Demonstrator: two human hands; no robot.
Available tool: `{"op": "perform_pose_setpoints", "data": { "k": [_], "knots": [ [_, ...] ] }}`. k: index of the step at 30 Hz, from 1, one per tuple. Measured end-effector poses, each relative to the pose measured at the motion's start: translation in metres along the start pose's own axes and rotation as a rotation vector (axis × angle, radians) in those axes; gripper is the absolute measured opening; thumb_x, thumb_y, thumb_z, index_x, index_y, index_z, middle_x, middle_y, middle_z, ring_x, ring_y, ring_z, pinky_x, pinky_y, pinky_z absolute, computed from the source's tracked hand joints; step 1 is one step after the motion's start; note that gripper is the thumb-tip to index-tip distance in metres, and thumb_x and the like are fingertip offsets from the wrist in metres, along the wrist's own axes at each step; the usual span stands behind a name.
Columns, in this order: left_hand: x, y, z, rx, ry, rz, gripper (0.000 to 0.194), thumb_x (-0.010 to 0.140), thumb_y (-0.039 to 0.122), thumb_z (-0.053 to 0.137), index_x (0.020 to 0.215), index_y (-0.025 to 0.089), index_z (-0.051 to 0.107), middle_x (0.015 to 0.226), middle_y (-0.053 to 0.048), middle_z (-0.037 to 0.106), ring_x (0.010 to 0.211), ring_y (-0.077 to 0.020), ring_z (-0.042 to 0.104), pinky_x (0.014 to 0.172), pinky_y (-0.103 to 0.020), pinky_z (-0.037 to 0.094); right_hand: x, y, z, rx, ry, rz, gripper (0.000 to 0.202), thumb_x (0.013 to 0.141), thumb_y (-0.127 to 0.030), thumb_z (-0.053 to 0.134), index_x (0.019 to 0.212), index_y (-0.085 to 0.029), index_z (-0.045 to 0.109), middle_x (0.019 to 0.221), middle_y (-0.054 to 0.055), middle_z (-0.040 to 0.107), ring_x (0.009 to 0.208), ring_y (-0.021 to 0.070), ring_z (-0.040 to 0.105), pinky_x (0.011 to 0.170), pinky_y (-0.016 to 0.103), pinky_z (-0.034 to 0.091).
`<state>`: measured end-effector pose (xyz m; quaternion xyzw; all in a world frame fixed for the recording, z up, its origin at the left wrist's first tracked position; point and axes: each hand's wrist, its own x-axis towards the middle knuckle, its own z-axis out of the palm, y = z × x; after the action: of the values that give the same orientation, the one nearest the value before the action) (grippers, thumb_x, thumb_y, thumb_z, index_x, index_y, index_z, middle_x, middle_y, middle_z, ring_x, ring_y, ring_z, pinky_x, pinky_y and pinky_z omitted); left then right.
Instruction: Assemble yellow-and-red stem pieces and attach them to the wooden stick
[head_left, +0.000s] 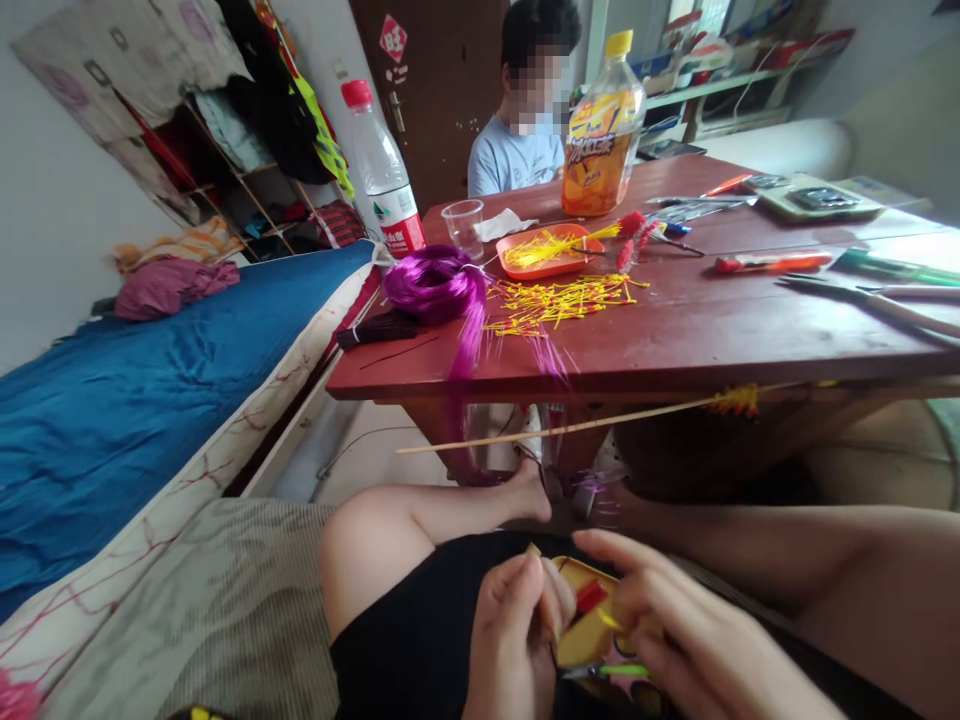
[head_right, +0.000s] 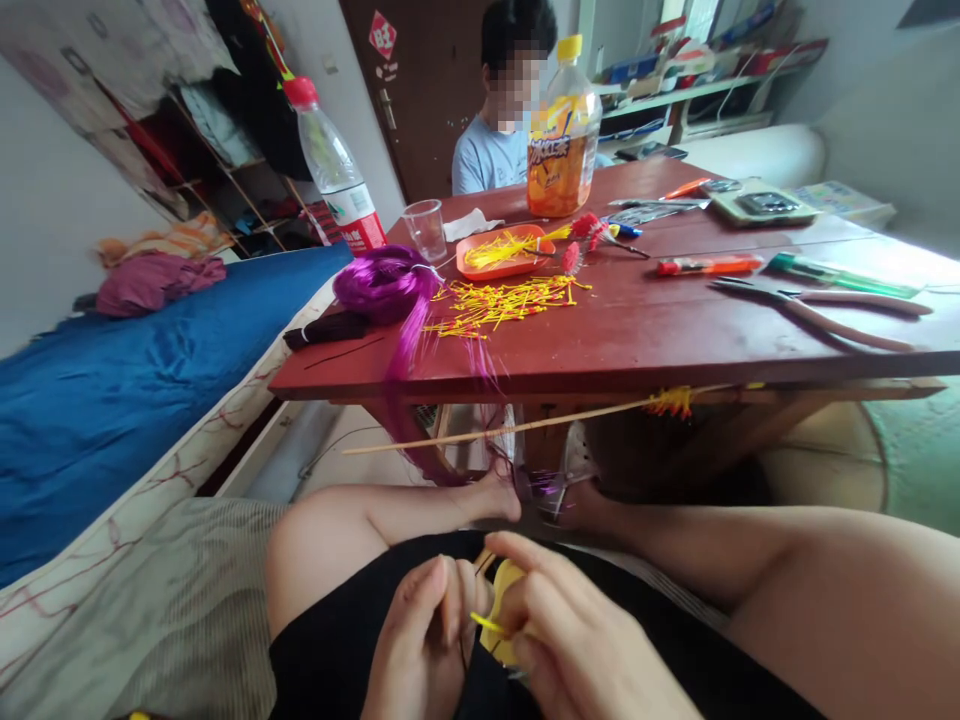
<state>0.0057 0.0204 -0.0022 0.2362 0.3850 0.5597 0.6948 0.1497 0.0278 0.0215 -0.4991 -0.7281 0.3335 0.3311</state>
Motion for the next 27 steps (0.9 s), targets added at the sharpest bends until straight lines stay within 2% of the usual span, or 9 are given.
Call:
{"op": "perform_pose_setpoints", "data": {
  "k": [2,5,8,10,13,17,22,24,27],
  "knots": [
    [0.000,-0.002,0.002,0.028,-0.027,-0.012,0.051,0.070,0.048,0.060,0.039,0.017,0.035,0.044,0.003,0.034,0.048,-0.0095,0.030,0.051,-0.026,0.025,-0.015,0.008,0.028,0.041,-0.097,-0.082,0.014,0.080,-0.022,0.045,0.073,-0.027,0.056,0.118,0.004,0.061,0.106,0.0214,0.058,0.081,0.028,0.053],
    [-0.001,-0.004,0.003,0.065,-0.044,-0.014,0.050,0.069,0.048,0.062,0.039,0.017,0.038,0.043,0.004,0.033,0.047,-0.0088,0.030,0.051,-0.025,0.029,-0.019,0.017,0.041,0.076,-0.124,-0.116,0.015,0.083,-0.019,0.043,0.078,-0.024,0.056,0.121,0.008,0.059,0.113,0.0209,0.054,0.086,0.028,0.050],
    [-0.003,-0.002,0.000,-0.016,-0.035,-0.070,0.038,0.071,0.045,0.062,0.050,0.015,0.051,0.052,0.002,0.044,0.052,-0.0099,0.040,0.053,-0.023,0.036,-0.018,0.024,0.030,0.043,-0.103,-0.083,0.017,0.085,-0.022,0.040,0.087,-0.025,0.058,0.120,0.007,0.060,0.108,0.0212,0.057,0.086,0.029,0.050],
    [-0.005,0.001,-0.005,-0.049,-0.023,-0.192,0.028,0.073,0.044,0.061,0.069,0.017,0.059,0.067,-0.001,0.055,0.057,-0.0115,0.049,0.052,-0.023,0.041,-0.018,0.029,0.019,-0.028,-0.071,-0.082,0.021,0.086,-0.024,0.038,0.094,-0.025,0.058,0.122,0.007,0.058,0.107,0.0211,0.058,0.087,0.032,0.050],
    [-0.008,0.004,-0.014,0.051,-0.021,-0.392,0.027,0.072,0.039,0.064,0.086,0.016,0.062,0.080,-0.005,0.061,0.059,-0.0136,0.057,0.045,-0.022,0.045,-0.018,0.037,0.005,-0.137,-0.048,-0.147,0.022,0.087,-0.021,0.036,0.090,-0.024,0.058,0.123,0.008,0.057,0.110,0.0202,0.055,0.091,0.033,0.048],
    [-0.008,0.005,-0.023,0.199,-0.068,-0.546,0.026,0.069,0.035,0.069,0.078,0.011,0.064,0.074,-0.006,0.063,0.052,-0.0115,0.059,0.038,-0.017,0.044,-0.016,0.044,-0.005,-0.266,-0.090,-0.261,0.022,0.085,-0.015,0.037,0.090,-0.021,0.057,0.122,0.011,0.058,0.111,0.0209,0.055,0.091,0.036,0.048],
    [-0.002,0.005,-0.023,0.282,-0.058,-0.596,0.025,0.061,0.032,0.074,0.062,0.009,0.063,0.059,-0.003,0.060,0.043,-0.0075,0.054,0.031,-0.013,0.039,-0.014,0.044,-0.009,-0.425,-0.158,-0.402,0.027,0.079,-0.007,0.036,0.092,-0.018,0.058,0.122,0.014,0.058,0.110,0.0233,0.056,0.088,0.039,0.050],
    [0.001,0.005,-0.022,0.284,-0.033,-0.612,0.025,0.058,0.031,0.075,0.059,0.009,0.063,0.055,-0.002,0.059,0.041,-0.0070,0.052,0.030,-0.012,0.038,-0.013,0.042,-0.010,-0.481,-0.160,-0.461,0.028,0.076,-0.005,0.037,0.089,-0.017,0.058,0.121,0.015,0.058,0.104,0.0243,0.059,0.082,0.038,0.052],
    [0.004,0.005,-0.022,0.262,-0.024,-0.652,0.025,0.057,0.032,0.075,0.059,0.010,0.063,0.053,-0.002,0.060,0.040,-0.0071,0.053,0.030,-0.012,0.038,-0.010,0.037,-0.013,-0.559,-0.170,-0.550,0.031,0.072,-0.003,0.037,0.087,-0.020,0.058,0.116,0.013,0.061,0.081,0.0222,0.065,0.064,0.033,0.053]
  ]
}}
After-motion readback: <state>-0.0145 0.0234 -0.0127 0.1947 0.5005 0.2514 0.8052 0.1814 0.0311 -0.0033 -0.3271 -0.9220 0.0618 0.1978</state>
